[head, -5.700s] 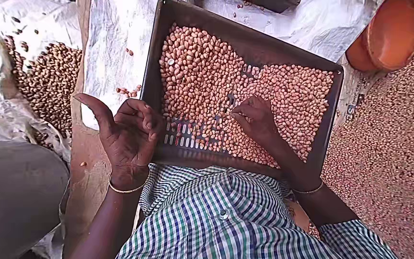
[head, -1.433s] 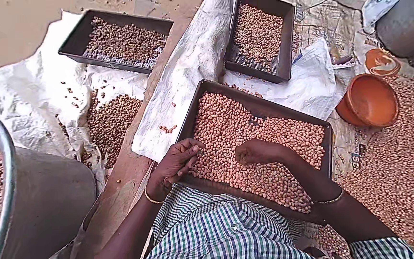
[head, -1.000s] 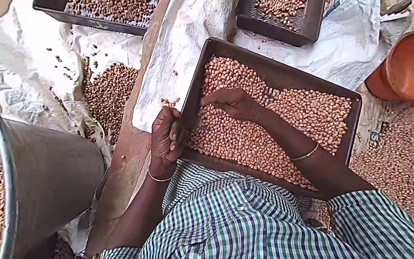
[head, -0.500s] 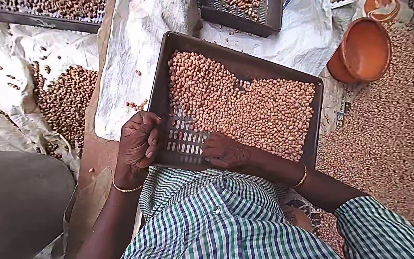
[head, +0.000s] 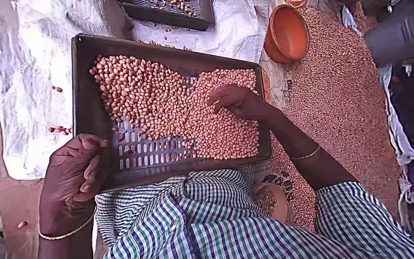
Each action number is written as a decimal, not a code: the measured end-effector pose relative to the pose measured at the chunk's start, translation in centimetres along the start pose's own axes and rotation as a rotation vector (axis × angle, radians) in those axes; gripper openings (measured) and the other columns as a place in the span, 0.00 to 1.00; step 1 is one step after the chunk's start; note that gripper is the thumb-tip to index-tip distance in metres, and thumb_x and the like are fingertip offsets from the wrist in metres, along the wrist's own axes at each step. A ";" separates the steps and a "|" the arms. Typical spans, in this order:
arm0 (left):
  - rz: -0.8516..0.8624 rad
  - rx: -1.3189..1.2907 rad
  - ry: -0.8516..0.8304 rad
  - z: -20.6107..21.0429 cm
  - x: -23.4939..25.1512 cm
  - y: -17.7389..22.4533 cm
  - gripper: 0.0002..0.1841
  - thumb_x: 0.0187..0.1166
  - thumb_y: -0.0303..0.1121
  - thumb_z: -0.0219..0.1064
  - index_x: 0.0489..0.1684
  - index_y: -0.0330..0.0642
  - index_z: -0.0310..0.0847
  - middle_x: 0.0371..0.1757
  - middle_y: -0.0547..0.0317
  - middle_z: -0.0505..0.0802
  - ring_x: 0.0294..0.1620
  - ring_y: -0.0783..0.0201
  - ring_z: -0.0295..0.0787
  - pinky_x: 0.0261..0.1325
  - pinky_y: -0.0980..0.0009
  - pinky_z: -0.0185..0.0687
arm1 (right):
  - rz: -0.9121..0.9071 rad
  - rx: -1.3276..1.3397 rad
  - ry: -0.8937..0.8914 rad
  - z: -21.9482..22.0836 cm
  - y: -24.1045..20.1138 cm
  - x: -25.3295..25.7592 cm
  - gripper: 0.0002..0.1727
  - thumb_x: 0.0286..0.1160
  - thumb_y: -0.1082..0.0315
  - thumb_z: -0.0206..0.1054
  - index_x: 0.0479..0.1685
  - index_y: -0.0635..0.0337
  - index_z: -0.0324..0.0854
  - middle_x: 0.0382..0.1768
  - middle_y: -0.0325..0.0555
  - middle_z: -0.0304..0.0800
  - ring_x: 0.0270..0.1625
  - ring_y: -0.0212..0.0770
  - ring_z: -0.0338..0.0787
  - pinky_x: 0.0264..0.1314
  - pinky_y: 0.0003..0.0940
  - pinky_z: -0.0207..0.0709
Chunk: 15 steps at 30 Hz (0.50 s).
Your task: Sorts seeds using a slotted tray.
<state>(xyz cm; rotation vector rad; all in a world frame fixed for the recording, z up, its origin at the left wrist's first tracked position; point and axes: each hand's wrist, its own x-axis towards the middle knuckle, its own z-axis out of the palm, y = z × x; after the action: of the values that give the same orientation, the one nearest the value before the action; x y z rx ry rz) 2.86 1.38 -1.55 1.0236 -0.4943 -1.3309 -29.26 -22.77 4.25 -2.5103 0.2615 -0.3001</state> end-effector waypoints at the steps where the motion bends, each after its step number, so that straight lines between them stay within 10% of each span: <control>1: 0.010 0.012 -0.009 -0.2 0.0 -0.1 0.18 0.91 0.32 0.50 0.36 0.52 0.88 0.08 0.76 0.77 0.04 0.85 0.67 0.06 0.88 0.63 | -0.034 0.096 -0.067 3.3 -0.9 -0.3 0.14 0.68 0.85 0.60 0.39 0.67 0.93 0.54 0.55 0.94 0.67 0.53 0.89 0.79 0.46 0.73; 5: -0.010 0.000 -0.063 -1.0 0.2 -0.5 0.14 0.89 0.38 0.57 0.43 0.53 0.92 0.08 0.77 0.79 0.04 0.86 0.68 0.05 0.88 0.64 | 0.073 0.362 -0.381 9.6 -5.1 -0.8 0.14 0.81 0.78 0.58 0.53 0.74 0.89 0.61 0.63 0.91 0.73 0.59 0.84 0.83 0.51 0.64; 11: -0.011 -0.163 -0.133 -1.4 0.4 -0.7 0.16 0.91 0.38 0.54 0.46 0.48 0.91 0.08 0.76 0.78 0.04 0.85 0.71 0.07 0.88 0.67 | 0.384 0.152 -0.581 3.3 -5.9 -4.6 0.11 0.80 0.73 0.62 0.44 0.68 0.92 0.55 0.59 0.92 0.69 0.61 0.84 0.78 0.60 0.62; 15: -0.009 -0.208 -0.196 -2.1 0.6 -0.9 0.14 0.90 0.38 0.56 0.50 0.48 0.91 0.11 0.76 0.81 0.06 0.85 0.73 0.09 0.88 0.70 | 0.526 0.004 -0.007 -2.0 -4.3 -6.4 0.06 0.70 0.80 0.69 0.36 0.69 0.93 0.48 0.57 0.93 0.55 0.49 0.91 0.63 0.43 0.82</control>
<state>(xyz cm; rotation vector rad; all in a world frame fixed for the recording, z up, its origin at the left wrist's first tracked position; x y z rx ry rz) 4.16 1.53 -3.54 0.7297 -0.4862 -1.4656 -35.43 -18.82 7.36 -2.3310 0.8921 -0.0766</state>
